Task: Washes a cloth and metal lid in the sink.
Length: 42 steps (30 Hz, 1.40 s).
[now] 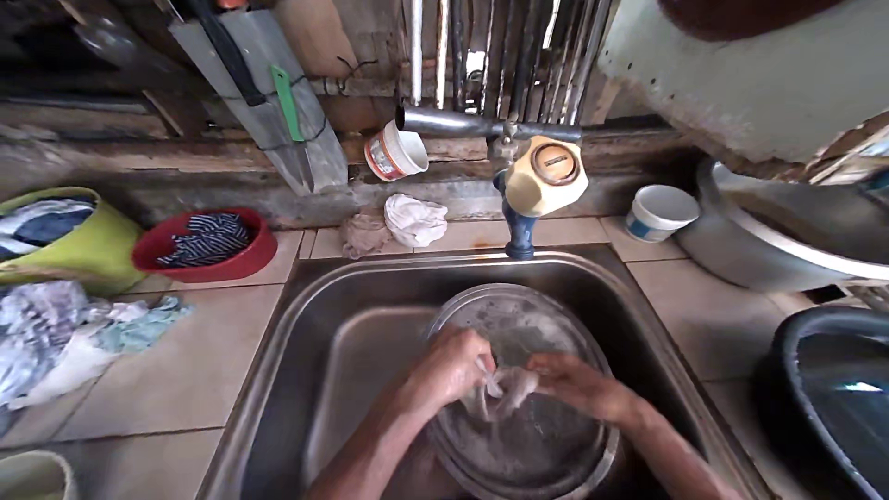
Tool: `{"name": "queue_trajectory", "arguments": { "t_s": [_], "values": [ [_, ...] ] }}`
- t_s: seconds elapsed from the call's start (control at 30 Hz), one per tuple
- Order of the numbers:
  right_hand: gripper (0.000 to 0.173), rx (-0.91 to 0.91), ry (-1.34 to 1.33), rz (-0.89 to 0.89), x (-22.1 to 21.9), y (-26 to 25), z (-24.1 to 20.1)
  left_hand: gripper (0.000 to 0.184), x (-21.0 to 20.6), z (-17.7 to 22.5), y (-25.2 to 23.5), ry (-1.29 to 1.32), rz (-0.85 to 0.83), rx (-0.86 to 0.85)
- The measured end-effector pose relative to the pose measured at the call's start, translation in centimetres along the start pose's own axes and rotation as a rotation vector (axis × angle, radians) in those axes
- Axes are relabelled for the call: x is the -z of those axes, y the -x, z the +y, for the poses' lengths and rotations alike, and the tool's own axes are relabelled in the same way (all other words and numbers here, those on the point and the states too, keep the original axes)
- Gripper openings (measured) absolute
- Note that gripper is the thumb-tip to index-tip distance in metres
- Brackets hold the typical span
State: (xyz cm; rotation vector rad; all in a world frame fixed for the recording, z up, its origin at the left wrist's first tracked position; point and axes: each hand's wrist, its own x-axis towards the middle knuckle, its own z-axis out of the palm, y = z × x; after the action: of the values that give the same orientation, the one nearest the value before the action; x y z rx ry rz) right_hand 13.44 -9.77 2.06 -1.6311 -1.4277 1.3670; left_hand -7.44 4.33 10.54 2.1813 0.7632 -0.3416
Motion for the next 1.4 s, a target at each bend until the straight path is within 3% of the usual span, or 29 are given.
{"name": "queue_trajectory", "arguments": {
  "t_s": [0.1, 0.23, 0.37, 0.43, 0.5, 0.57, 0.63, 0.7, 0.8, 0.87, 0.97, 1.13, 1.27, 1.33, 1.4],
  "values": [
    [0.023, 0.092, -0.095, 0.044, 2.5, 2.3, -2.3, 0.006, 3.9, 2.1, 3.6, 0.042, 0.217, -0.146],
    [0.031, 0.027, -0.083, 0.058, 3.4, 1.7, -0.8, 0.006, 6.4, 3.0, 5.1, 0.228, 0.502, -0.464],
    [0.029, 0.020, -0.189, 0.114, 3.5, 0.8, 0.4, 0.004, 5.8, 2.5, 4.4, 0.228, 0.718, -0.486],
    [0.022, 0.015, -0.235, 0.299, 2.9, 0.7, 0.7, 0.004, 5.1, 1.7, 3.4, 0.188, 0.767, -0.428],
    [0.023, 0.026, -0.030, 0.521, 1.2, -0.2, 0.9, 0.004, 3.8, 0.7, 1.6, 0.143, 0.740, -0.336],
    [0.026, 0.038, 0.161, 0.555, -1.7, -1.4, 0.4, 0.008, 1.8, -0.1, -0.4, 0.055, 0.640, -0.198],
    [0.029, 0.052, 0.323, 0.340, -4.2, -2.5, 0.3, 0.024, -0.7, -0.8, -2.2, -0.067, 0.425, -0.049],
    [0.034, 0.039, 0.500, 0.200, -5.3, -3.8, 1.9, 0.028, -3.5, -1.2, -3.3, -0.122, 0.189, 0.041],
    [0.046, -0.184, 0.621, 0.083, -5.2, -4.8, 3.3, 0.043, -8.1, -1.7, -4.2, -0.066, -0.022, 0.124],
    [0.053, -0.353, 0.659, -0.066, -5.0, -4.4, 2.5, 0.064, -11.0, -3.0, -5.0, -0.101, -0.072, 0.149],
    [0.054, -0.456, 0.811, -0.260, -4.3, -3.7, 1.2, 0.057, -12.8, -4.7, -5.8, -0.239, -0.047, 0.148],
    [0.054, -0.463, 1.012, -0.224, -2.0, -2.8, 0.4, 0.054, -11.9, -1.5, -6.3, -0.495, -0.060, 0.278],
    [0.047, -0.421, 1.033, -0.330, -3.8, -1.6, 0.8, 0.048, -13.5, -2.4, -6.3, -0.461, 0.028, -0.105],
    [0.053, -0.448, 1.012, -0.343, -4.1, -1.4, 0.4, 0.048, -13.0, -3.9, -6.3, -0.390, -0.097, -0.115],
    [0.047, -0.347, 0.970, -0.242, -4.7, -1.5, -0.6, 0.051, -12.0, -3.9, -5.9, -0.385, -0.194, 0.001]
  ]
}}
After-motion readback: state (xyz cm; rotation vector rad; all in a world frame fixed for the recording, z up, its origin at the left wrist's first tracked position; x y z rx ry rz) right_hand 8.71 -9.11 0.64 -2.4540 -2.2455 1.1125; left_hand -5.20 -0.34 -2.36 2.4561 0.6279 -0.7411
